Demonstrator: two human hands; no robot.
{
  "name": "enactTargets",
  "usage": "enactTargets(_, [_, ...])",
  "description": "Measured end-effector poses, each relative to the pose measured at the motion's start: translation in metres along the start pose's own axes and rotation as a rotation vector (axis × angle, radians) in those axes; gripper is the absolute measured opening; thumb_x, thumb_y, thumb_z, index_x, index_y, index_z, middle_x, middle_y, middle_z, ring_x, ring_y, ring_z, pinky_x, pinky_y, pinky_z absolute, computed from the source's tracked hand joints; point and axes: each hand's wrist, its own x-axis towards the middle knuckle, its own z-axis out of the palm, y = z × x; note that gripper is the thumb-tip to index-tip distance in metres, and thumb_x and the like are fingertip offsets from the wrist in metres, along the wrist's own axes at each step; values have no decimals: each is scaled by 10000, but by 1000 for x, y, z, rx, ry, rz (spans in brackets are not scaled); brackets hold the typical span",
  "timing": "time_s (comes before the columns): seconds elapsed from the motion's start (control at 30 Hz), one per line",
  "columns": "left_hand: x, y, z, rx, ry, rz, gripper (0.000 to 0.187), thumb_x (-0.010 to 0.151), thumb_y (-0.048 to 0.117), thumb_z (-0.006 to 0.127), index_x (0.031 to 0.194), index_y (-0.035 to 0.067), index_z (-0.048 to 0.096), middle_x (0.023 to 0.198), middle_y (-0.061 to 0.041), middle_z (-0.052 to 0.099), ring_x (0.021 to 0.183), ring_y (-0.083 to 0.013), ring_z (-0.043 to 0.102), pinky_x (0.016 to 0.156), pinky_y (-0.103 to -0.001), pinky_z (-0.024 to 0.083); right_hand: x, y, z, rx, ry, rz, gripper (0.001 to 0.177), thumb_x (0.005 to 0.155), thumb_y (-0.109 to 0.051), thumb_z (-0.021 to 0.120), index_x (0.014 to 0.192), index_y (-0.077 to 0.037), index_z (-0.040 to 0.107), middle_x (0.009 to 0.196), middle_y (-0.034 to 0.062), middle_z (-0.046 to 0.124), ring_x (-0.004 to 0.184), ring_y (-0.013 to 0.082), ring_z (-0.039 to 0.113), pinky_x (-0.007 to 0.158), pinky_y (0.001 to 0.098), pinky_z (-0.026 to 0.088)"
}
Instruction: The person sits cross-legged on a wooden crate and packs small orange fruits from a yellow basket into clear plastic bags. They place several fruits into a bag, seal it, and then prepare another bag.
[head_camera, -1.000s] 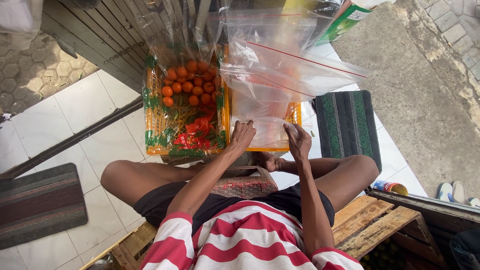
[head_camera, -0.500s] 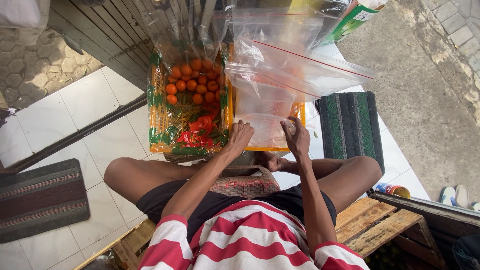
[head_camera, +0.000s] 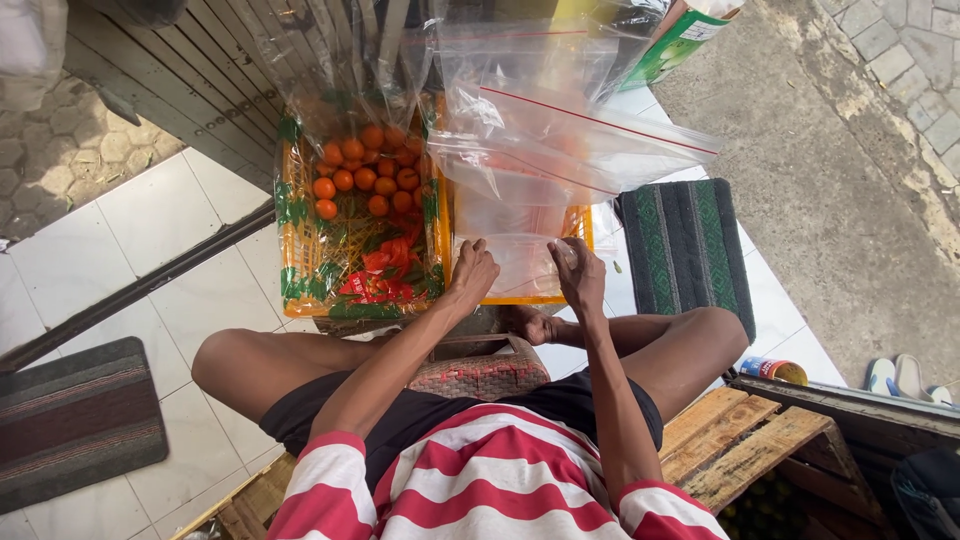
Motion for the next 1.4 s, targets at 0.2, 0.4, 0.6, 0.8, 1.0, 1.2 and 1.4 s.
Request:
enactTargets(0.2, [-16,-15,-21,-169,41,3,177,855,123,671,737,249,710,737,3,661,880,-256,593,661,-423,407,4,7,2,-40,-13,-26,349,1024,-437,651,1141,-115,712,1102,254,733,1074,496,675,972,607,517])
enactTargets(0.4, [-29,-74,-104,-1010,65,-15,201,981,129,559,1028,98,752,904,-87,714,970,-317,655,726,-427,536,3,-1,-1,-38,-15,-35,389,1012,-484,643,1132,-124,724,1074,252,740,1056,497,683,954,612,524])
enactTargets(0.6, [-78,-174,-154,-1132,342,-372,218,1017,83,583,1149,121,753,1021,-100,730,1019,-317,697,859,-415,570,1,1,-1,-8,-15,-24,318,998,-471,664,1122,-185,726,1004,211,750,996,472,699,921,579,540])
enactTargets(0.8, [-125,-255,-108,-1051,619,-725,328,1052,38,487,1343,29,639,1157,-185,699,1048,-387,674,888,-480,550,1,2,-2,-9,-6,-40,315,999,-454,684,1129,-170,728,974,227,738,955,471,697,906,576,535])
enactTargets(1.0, [-122,-260,-29,-1022,162,-950,304,1038,118,507,1312,144,634,1154,-64,715,1205,-323,619,1017,-511,502,-2,-8,-5,47,-9,6,295,1032,-390,682,1142,-121,736,1050,247,736,976,480,701,913,536,559])
enactTargets(1.2, [-74,-225,17,-707,37,-727,497,908,303,762,1357,150,614,1336,-116,634,1232,-353,620,917,-511,585,0,-1,-1,46,-6,-7,319,1017,-400,693,1146,-110,734,1039,268,729,981,497,691,896,578,551])
enactTargets(1.4, [-43,-213,93,-609,-33,-788,455,887,380,764,1290,205,643,1173,-85,680,1162,-322,641,767,-591,604,-3,-8,-4,74,-4,-33,299,1016,-360,689,1125,-85,732,1047,281,728,984,511,688,912,584,544])
